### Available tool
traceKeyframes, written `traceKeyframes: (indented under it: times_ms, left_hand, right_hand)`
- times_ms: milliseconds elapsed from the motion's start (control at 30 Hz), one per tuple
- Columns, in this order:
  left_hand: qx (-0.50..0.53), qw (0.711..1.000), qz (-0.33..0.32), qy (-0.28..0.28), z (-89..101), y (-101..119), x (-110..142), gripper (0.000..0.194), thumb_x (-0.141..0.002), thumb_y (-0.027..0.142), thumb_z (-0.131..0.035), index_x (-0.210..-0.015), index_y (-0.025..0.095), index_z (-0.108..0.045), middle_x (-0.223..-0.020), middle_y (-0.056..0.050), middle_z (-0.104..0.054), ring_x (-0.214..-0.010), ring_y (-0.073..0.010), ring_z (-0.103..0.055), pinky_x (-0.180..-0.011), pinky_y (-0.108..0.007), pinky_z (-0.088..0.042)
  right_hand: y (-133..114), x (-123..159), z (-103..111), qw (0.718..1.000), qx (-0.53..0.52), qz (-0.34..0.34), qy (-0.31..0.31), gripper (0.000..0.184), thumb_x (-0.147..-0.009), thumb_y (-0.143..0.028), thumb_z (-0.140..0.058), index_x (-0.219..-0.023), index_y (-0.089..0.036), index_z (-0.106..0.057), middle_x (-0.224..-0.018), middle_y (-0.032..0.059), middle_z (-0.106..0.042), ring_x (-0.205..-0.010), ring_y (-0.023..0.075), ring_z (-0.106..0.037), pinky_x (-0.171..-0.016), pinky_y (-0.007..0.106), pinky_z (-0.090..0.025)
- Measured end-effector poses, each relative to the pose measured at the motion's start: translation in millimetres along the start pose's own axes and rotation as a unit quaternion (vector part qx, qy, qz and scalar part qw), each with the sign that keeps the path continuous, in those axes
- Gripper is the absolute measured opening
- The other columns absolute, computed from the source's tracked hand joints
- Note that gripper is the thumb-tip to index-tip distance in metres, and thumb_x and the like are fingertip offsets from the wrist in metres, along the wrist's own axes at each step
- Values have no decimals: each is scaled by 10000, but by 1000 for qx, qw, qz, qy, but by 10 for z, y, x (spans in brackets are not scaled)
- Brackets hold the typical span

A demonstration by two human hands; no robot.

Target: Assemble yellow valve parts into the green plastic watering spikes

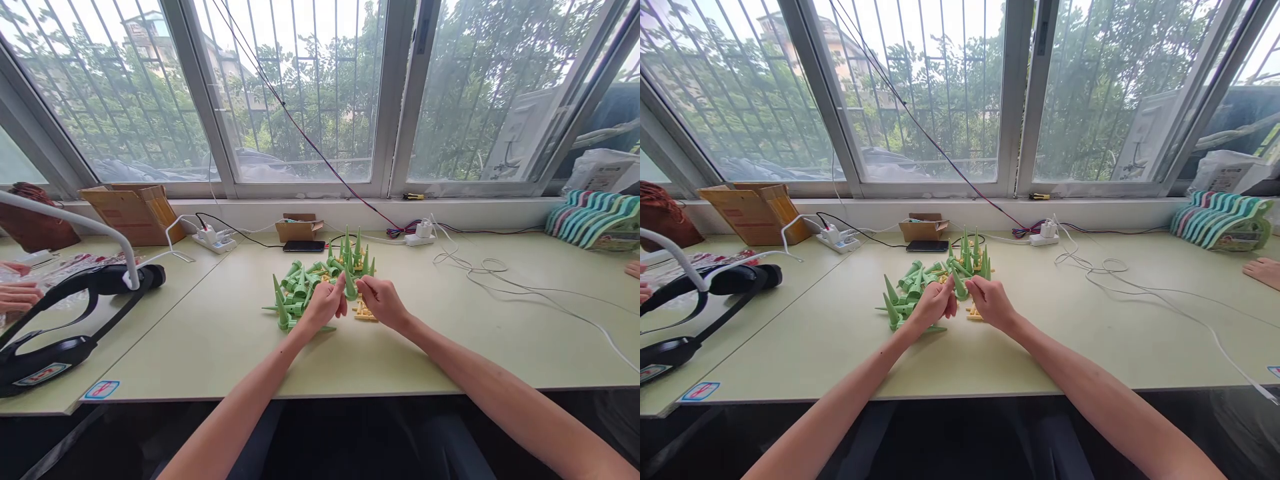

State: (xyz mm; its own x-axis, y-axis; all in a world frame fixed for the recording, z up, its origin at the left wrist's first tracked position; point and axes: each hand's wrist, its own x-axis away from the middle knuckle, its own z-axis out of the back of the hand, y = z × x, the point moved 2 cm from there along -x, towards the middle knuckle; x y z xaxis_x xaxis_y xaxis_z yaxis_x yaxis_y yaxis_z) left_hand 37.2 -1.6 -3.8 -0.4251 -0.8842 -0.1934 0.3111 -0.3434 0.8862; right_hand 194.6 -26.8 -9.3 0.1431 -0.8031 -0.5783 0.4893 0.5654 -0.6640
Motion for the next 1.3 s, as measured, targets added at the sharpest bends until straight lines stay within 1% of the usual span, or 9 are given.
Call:
traceKeyframes:
  times_ms: [233, 567, 733, 1000, 1200, 1300]
  left_hand:
    - [-5, 1000, 12, -5, 6, -21, 4, 835, -925, 680, -233, -377, 148, -571, -344, -35, -458, -352, -74, -424, -466, -219, -352]
    - [-6, 1000, 19, -19, 9, 89, 41, 818, -917, 680, -250, -440, 136, -632, -366, -45, -506, -353, -81, -415, -460, -225, -353]
    - [11, 1000, 15, -17, 3, 88, 37, 791, -899, 691, -290, -502, 125, -675, -421, -55, -569, -372, -85, -436, -471, -229, -360]
    - [10, 1000, 14, -15, 0, 104, 36, 758, -903, 665, -313, -535, 124, -698, -443, -54, -591, -384, -91, -452, -470, -235, -347]
    - [4, 1000, 13, -10, -2, 93, 33, 716, -909, 641, -355, -556, 126, -706, -436, -44, -587, -424, -111, -505, -524, -241, -393]
    - [8, 1000, 6, -6, -7, 64, 24, 706, -904, 649, -368, -559, 129, -699, -408, -33, -553, -489, -132, -558, -589, -243, -432]
  right_hand:
    - [6, 0, 0, 1000, -7, -4, -13, 408, -982, -434, -376, -646, -202, -382, -510, -57, -375, -488, 88, -326, -503, 233, -268]
    - [91, 15, -11, 999, -18, -22, -25, 401, -986, -455, -375, -671, -206, -385, -511, -52, -414, -483, 92, -369, -500, 230, -286]
    - [105, 15, 7, 999, -11, -23, -32, 402, -988, -476, -364, -689, -208, -388, -518, -50, -426, -476, 91, -374, -495, 227, -291]
    - [115, 23, 15, 999, -9, -29, -34, 419, -986, -510, -351, -698, -209, -399, -529, -43, -449, -494, 100, -406, -506, 228, -313]
    - [137, 27, 9, 999, -20, -32, -36, 396, -989, -502, -349, -730, -210, -416, -539, -45, -455, -486, 99, -403, -501, 229, -313]
    - [125, 29, 12, 998, -24, -32, -40, 384, -990, -499, -350, -747, -211, -424, -537, -46, -461, -480, 100, -403, -498, 229, -312]
